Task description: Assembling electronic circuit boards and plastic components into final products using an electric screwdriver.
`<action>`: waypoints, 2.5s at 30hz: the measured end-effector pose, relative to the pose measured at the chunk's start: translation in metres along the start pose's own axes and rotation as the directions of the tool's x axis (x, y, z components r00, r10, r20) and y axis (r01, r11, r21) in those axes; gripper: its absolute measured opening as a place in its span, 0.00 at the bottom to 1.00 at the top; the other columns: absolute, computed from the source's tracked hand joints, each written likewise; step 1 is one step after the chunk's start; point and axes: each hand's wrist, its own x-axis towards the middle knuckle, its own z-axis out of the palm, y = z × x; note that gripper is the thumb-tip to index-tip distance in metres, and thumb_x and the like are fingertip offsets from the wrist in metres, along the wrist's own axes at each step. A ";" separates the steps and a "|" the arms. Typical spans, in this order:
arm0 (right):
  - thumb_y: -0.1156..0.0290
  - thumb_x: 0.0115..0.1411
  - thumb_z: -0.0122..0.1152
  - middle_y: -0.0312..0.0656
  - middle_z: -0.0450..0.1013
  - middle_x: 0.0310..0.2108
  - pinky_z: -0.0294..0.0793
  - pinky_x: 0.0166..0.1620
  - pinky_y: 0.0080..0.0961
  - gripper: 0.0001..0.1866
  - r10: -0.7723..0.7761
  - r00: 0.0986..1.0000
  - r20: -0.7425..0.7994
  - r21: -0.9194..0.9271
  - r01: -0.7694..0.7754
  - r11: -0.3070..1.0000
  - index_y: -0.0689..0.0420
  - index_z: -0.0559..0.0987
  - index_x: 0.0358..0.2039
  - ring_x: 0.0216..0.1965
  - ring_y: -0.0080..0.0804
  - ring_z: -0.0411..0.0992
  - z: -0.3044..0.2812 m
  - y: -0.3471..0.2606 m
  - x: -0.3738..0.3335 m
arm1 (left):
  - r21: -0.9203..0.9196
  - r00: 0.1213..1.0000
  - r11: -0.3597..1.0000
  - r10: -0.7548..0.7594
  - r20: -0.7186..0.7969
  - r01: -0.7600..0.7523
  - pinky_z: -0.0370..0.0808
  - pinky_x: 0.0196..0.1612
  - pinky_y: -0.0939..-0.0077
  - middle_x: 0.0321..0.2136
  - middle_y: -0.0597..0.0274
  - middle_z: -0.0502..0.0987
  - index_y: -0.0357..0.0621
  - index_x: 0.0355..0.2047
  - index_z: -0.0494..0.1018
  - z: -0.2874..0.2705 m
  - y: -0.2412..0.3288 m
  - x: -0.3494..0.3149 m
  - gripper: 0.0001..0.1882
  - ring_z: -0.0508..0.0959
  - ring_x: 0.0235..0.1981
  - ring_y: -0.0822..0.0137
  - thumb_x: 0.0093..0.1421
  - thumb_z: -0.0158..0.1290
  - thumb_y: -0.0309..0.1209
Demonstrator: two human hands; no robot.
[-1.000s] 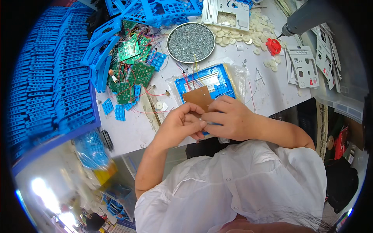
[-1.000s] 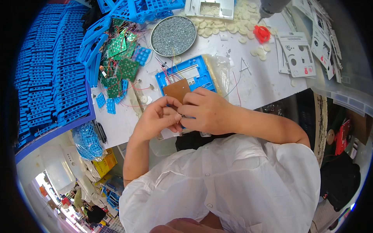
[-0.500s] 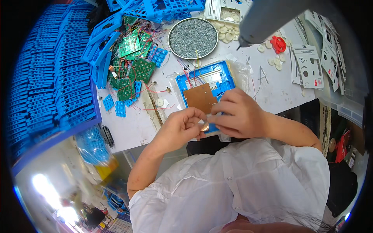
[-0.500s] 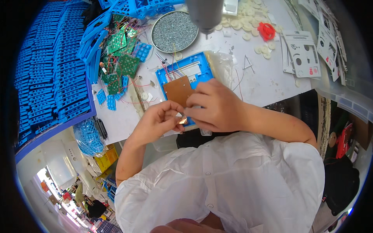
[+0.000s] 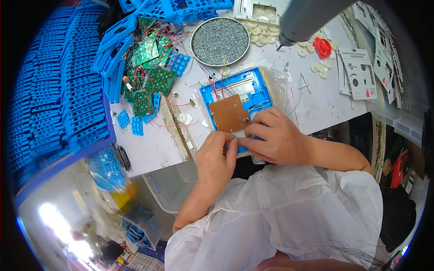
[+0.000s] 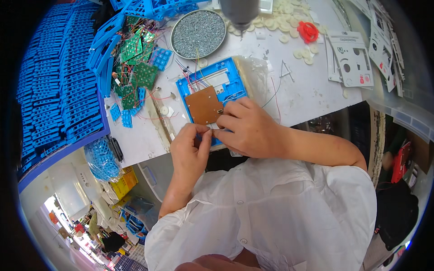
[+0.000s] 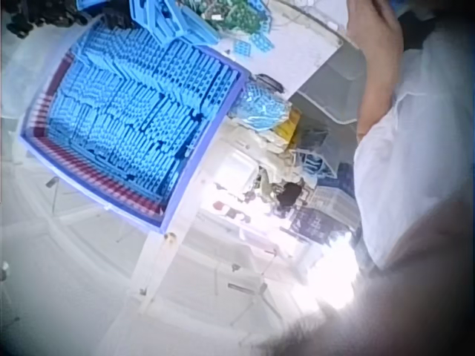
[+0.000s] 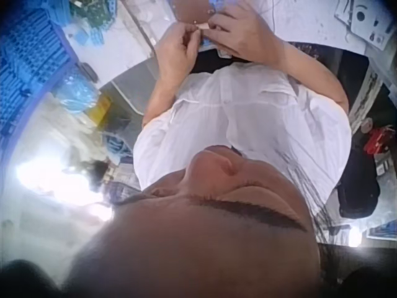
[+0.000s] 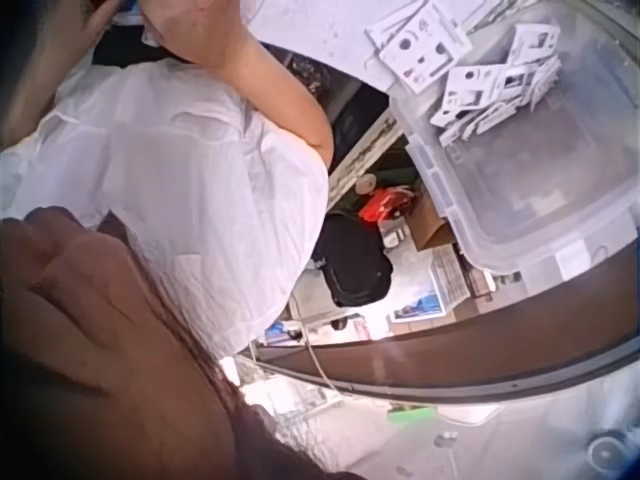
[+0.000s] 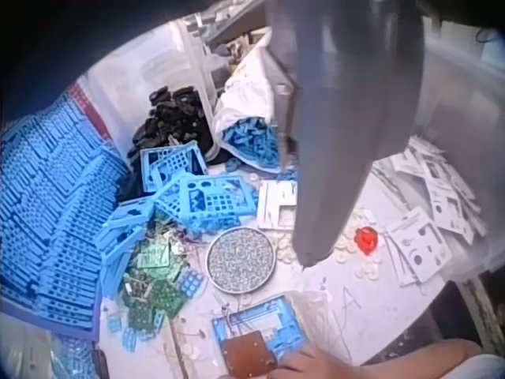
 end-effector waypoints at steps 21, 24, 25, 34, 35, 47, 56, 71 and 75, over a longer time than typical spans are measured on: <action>0.54 0.55 0.68 0.39 0.72 0.47 0.64 0.53 0.43 0.25 0.123 0.970 0.208 -0.211 -0.078 0.974 0.57 0.81 0.49 0.50 0.40 0.67 0.008 -0.022 -0.005 | 0.042 0.983 0.989 -0.137 -0.121 0.143 0.71 0.22 0.76 0.18 0.62 0.76 0.38 0.26 0.73 0.012 -0.002 -0.009 0.09 0.76 0.18 0.74 0.60 0.63 0.25; 0.52 0.56 0.67 0.39 0.71 0.50 0.63 0.54 0.44 0.27 0.143 0.951 0.276 -0.225 -0.081 0.971 0.58 0.81 0.50 0.53 0.40 0.66 0.007 -0.025 -0.004 | -0.210 0.966 0.944 -0.259 0.009 0.256 0.68 0.21 0.79 0.17 0.66 0.74 0.39 0.27 0.72 0.000 -0.009 -0.008 0.10 0.73 0.18 0.78 0.62 0.62 0.25; 0.53 0.56 0.67 0.40 0.71 0.49 0.63 0.55 0.46 0.25 0.143 0.955 0.262 -0.222 -0.084 0.971 0.59 0.82 0.46 0.52 0.41 0.65 0.006 -0.026 -0.003 | -0.321 0.948 0.893 -0.311 0.069 0.316 0.67 0.21 0.79 0.16 0.68 0.72 0.39 0.27 0.72 -0.005 -0.012 -0.007 0.10 0.72 0.18 0.78 0.63 0.61 0.26; 0.53 0.55 0.69 0.40 0.72 0.49 0.64 0.54 0.43 0.30 0.171 0.955 0.244 -0.197 -0.124 0.973 0.58 0.78 0.54 0.52 0.41 0.66 0.006 -0.026 -0.006 | -0.367 0.934 0.888 -0.339 -0.112 0.278 0.65 0.25 0.83 0.27 0.70 0.74 0.41 0.34 0.74 -0.019 -0.045 -0.043 0.05 0.68 0.23 0.81 0.67 0.57 0.27; 0.54 0.55 0.69 0.39 0.72 0.49 0.64 0.54 0.42 0.30 0.178 0.956 0.235 -0.182 -0.137 0.974 0.58 0.78 0.54 0.52 0.40 0.67 0.005 -0.026 -0.005 | -0.224 0.971 0.950 -0.235 -0.046 0.220 0.66 0.25 0.81 0.28 0.69 0.74 0.39 0.35 0.74 -0.011 -0.037 -0.048 0.04 0.69 0.23 0.80 0.66 0.58 0.26; 0.50 0.55 0.68 0.36 0.71 0.44 0.65 0.50 0.38 0.36 0.116 0.945 0.305 -0.238 -0.042 0.970 0.54 0.74 0.61 0.46 0.35 0.68 0.009 -0.030 0.009 | -0.738 0.885 0.498 -0.345 0.313 0.455 0.56 0.24 0.85 0.22 0.72 0.69 0.41 0.28 0.72 -0.052 -0.047 -0.007 0.15 0.61 0.20 0.84 0.73 0.49 0.32; 0.47 0.56 0.68 0.36 0.68 0.47 0.65 0.51 0.36 0.42 0.089 0.832 0.547 -0.324 0.113 0.939 0.53 0.68 0.67 0.51 0.35 0.66 -0.008 -0.028 0.020 | -0.622 0.968 0.743 -0.161 0.193 0.248 0.67 0.36 0.80 0.28 0.65 0.73 0.35 0.28 0.72 -0.041 -0.041 0.005 0.12 0.70 0.31 0.76 0.71 0.51 0.27; 0.51 0.55 0.70 0.39 0.73 0.44 0.66 0.59 0.40 0.27 0.040 0.899 0.436 -0.123 0.016 0.992 0.61 0.82 0.45 0.49 0.40 0.69 -0.017 -0.017 0.005 | -0.854 0.983 0.490 -0.127 0.132 0.178 0.73 0.33 0.76 0.44 0.46 0.79 0.31 0.38 0.76 -0.015 -0.025 -0.007 0.17 0.75 0.30 0.69 0.74 0.46 0.35; 0.62 0.53 0.74 0.39 0.75 0.40 0.74 0.49 0.36 0.19 0.108 0.990 0.095 -0.011 -0.108 0.994 0.58 0.82 0.41 0.42 0.41 0.72 -0.033 -0.001 0.001 | -0.724 0.997 0.690 0.049 0.063 0.012 0.73 0.33 0.77 0.39 0.54 0.80 0.32 0.40 0.78 -0.006 -0.015 -0.003 0.10 0.75 0.31 0.72 0.70 0.48 0.26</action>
